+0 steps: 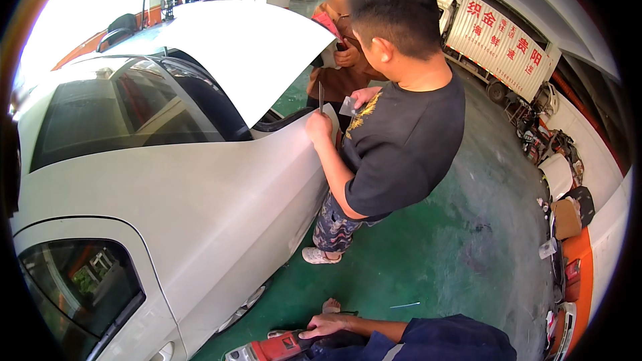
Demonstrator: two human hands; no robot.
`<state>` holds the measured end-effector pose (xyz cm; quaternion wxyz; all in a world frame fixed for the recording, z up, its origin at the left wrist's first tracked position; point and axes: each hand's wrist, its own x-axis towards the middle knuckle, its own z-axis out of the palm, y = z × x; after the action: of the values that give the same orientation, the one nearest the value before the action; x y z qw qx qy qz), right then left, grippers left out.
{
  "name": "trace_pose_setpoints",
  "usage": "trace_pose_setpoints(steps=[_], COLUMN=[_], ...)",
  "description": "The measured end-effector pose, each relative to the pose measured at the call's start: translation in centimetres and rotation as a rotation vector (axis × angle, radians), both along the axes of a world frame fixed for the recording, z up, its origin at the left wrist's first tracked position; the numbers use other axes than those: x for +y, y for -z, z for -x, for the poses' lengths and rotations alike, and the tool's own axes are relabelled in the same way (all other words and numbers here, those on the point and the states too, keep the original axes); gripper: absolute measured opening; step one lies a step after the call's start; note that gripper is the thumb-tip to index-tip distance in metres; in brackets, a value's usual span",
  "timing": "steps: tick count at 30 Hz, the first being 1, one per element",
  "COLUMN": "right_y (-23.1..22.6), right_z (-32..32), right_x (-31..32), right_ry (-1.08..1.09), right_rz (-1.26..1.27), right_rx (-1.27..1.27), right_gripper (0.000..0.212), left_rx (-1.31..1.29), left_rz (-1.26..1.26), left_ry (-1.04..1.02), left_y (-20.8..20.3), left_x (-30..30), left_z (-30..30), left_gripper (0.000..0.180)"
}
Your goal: The person uses a power polisher with a green and yellow pad to polish the side and rear panels of a white car. They move the tool systematically along the bodywork, occasionally pausing to touch the surface.
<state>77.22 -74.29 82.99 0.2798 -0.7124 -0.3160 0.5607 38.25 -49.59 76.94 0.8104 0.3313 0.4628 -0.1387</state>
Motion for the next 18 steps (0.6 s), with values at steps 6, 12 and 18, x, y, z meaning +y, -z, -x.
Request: trace_pose_setpoints(steps=[6, 12, 18], right_y=[-0.3, 0.5, 1.0], right_z=[0.3, -0.1, -1.3], right_x=[0.2, -0.1, -1.6], right_ry=[0.018, 0.043, -0.003], right_rz=[-0.01, -0.026, -0.051], right_rx=[-0.012, 0.012, -0.016], right_gripper=[0.074, 0.075, 0.074], left_rx=[0.041, 0.133, 0.07], left_rz=[-0.091, -0.134, -0.182], left_ry=[-0.015, 0.082, 0.031], left_y=[-3.5, -1.6, 0.2], left_x=[-0.3, 0.1, -1.1], left_z=[-2.1, -1.7, -2.1], left_gripper=[0.057, 0.052, 0.059])
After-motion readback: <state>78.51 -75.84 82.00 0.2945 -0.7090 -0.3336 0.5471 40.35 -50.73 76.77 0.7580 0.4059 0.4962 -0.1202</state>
